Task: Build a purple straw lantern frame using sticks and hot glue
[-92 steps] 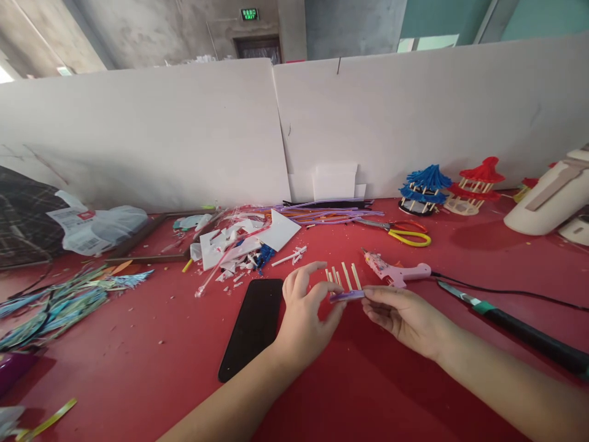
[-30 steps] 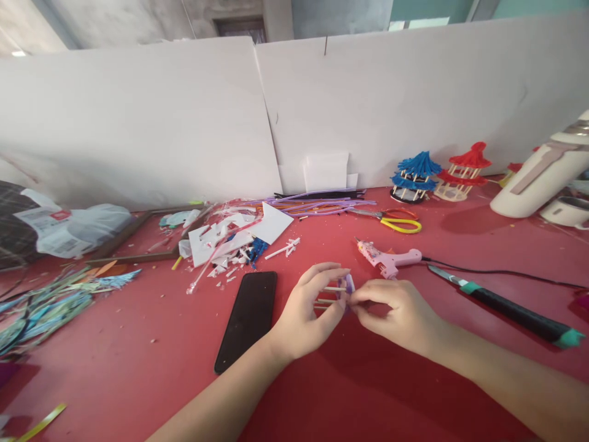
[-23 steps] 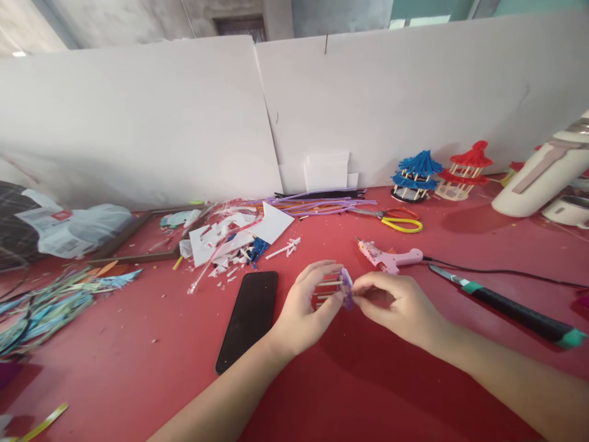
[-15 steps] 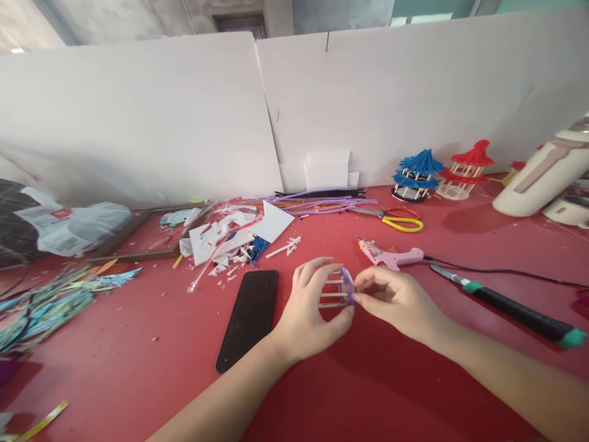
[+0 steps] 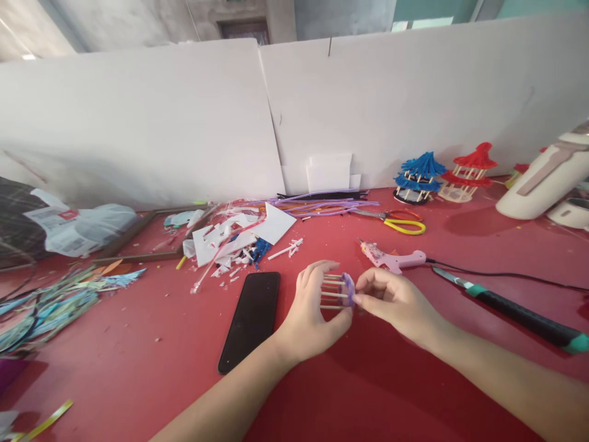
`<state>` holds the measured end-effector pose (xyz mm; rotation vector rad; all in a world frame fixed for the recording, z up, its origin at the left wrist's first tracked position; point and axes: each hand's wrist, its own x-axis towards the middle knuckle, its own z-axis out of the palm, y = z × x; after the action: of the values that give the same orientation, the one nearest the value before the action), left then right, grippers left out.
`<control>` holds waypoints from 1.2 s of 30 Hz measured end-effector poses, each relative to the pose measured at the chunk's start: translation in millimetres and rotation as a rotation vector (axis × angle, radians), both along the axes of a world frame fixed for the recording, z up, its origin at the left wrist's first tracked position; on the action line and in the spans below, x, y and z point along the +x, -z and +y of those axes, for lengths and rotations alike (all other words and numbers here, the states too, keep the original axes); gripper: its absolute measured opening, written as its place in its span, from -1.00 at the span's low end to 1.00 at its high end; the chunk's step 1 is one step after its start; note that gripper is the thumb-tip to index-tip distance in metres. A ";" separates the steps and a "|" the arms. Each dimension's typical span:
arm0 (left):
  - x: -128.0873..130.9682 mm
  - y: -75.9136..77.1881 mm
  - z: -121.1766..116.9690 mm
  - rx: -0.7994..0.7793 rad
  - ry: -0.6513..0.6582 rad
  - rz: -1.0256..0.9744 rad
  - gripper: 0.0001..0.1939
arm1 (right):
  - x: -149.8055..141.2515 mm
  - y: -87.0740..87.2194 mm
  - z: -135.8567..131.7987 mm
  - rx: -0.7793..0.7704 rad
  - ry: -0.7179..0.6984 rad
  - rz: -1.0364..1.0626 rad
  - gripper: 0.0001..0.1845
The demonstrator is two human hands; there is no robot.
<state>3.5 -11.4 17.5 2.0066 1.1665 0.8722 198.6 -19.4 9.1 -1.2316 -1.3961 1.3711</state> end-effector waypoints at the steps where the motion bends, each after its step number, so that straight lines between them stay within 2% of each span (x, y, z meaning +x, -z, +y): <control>1: 0.0 0.2 -0.2 -0.014 0.005 -0.015 -0.39 | 0.4 0.9 -0.4 -0.005 -0.002 -0.003 -0.78; 5: -1.1 -0.7 -0.8 -0.085 0.042 -0.087 -0.37 | 1.2 2.6 -2.2 -0.023 -0.020 0.000 -0.72; 12: -3.0 -4.6 2.7 -0.093 0.067 -0.079 -0.35 | -3.6 -0.7 -4.4 -0.087 -0.028 0.124 -0.64; 15: -1.9 -0.7 2.9 -0.131 0.050 -0.131 -0.30 | -5.4 -0.9 -3.9 -0.076 -0.018 0.177 -0.61; 19: -1.3 6.8 1.9 -0.091 0.031 -0.149 -0.25 | -5.9 0.1 -1.2 -0.067 -0.039 0.222 -0.61; 23: -1.9 9.4 2.2 -0.126 0.040 -0.182 -0.32 | -4.4 2.4 0.8 -0.073 -0.017 0.214 -0.61; 31: -4.1 6.5 5.4 -0.038 0.035 -0.114 -0.42 | -1.5 6.5 4.3 -0.035 -0.063 0.161 -0.63; 36: -3.0 8.7 5.7 -0.053 -0.041 -0.164 -0.41 | -1.5 7.5 7.2 -0.038 -0.038 0.193 -0.62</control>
<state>0.5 -5.7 8.8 1.8373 1.1302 0.9956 197.1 -12.2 1.6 -1.0700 -1.2700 1.5068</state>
